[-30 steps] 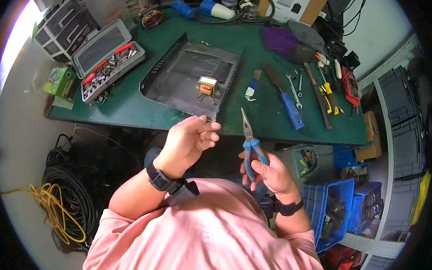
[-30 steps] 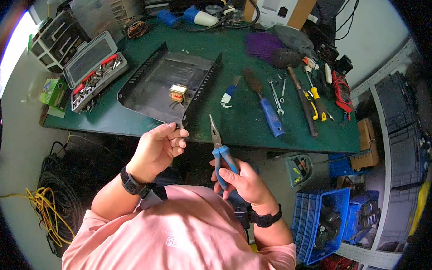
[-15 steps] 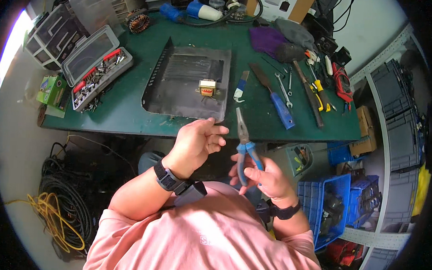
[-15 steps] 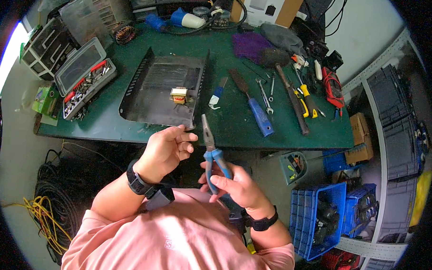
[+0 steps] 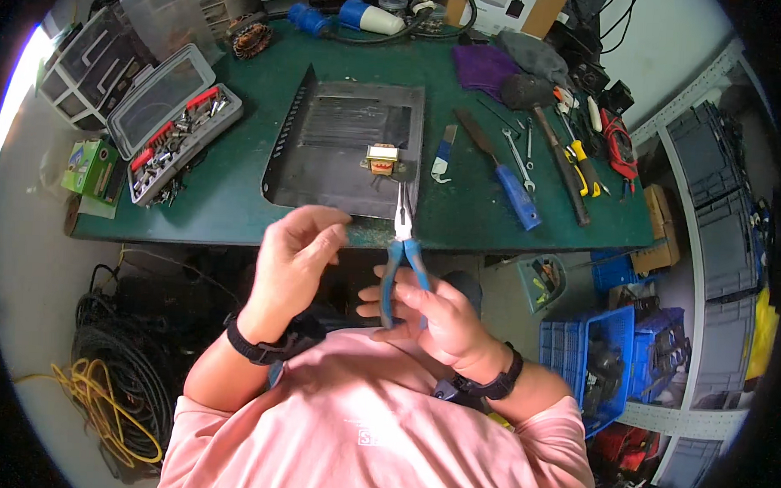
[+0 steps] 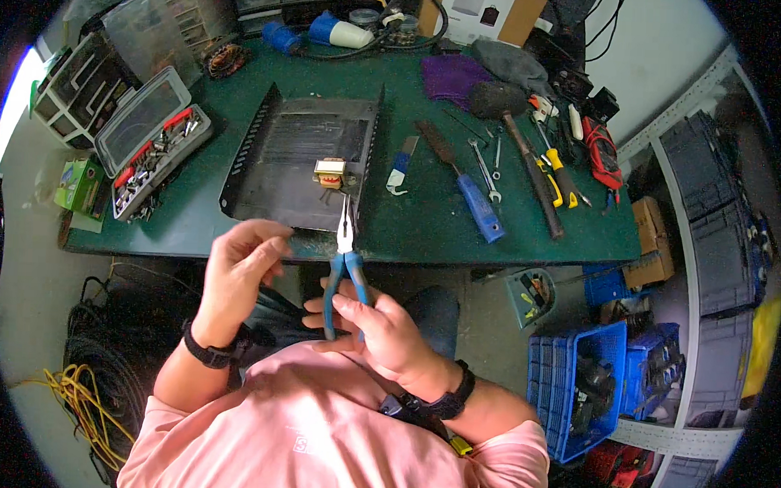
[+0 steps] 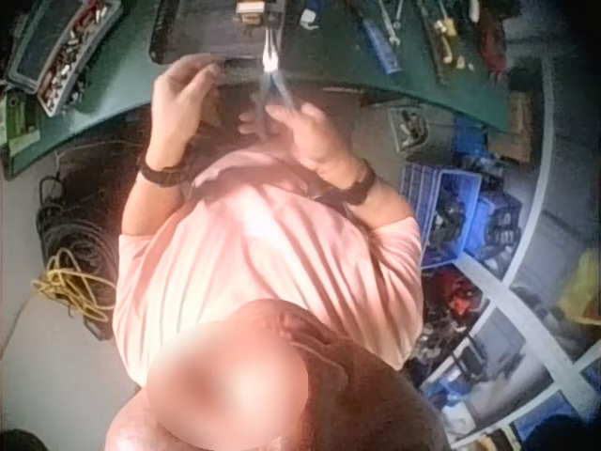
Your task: The person uses a screwdriver to adjust a small component on a black plastic housing. They then use pliers to manipulate a wire or part of the component. Finally, they open a case of socket bits and select a specific bit to fit onto the component.
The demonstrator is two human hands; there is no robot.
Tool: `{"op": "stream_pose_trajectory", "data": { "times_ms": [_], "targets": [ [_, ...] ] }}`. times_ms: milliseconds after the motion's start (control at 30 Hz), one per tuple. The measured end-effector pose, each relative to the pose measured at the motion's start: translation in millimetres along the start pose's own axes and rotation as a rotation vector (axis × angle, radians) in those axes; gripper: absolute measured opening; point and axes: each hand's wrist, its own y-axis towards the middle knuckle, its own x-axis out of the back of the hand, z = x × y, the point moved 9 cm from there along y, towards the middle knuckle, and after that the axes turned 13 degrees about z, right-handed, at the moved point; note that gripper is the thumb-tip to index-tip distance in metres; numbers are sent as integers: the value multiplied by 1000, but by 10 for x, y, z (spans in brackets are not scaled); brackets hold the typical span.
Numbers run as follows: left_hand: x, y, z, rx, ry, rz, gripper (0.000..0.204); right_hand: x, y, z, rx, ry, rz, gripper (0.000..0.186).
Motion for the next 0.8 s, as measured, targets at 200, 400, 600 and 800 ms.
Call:
{"op": "stream_pose_trajectory", "data": {
  "times_ms": [200,400,600,800],
  "targets": [
    [531,-78,-625,-380,895,-449,19,-103,237,-37,147,134,-27,33],
    [857,117,-427,-204,958,-467,28,-133,355,17,196,156,-29,33],
    [894,179,-283,-136,974,-445,28,-65,382,41,153,101,-46,42],
    [897,189,-263,-130,949,-455,27,-51,366,93,144,106,-26,42]
  ]
}}
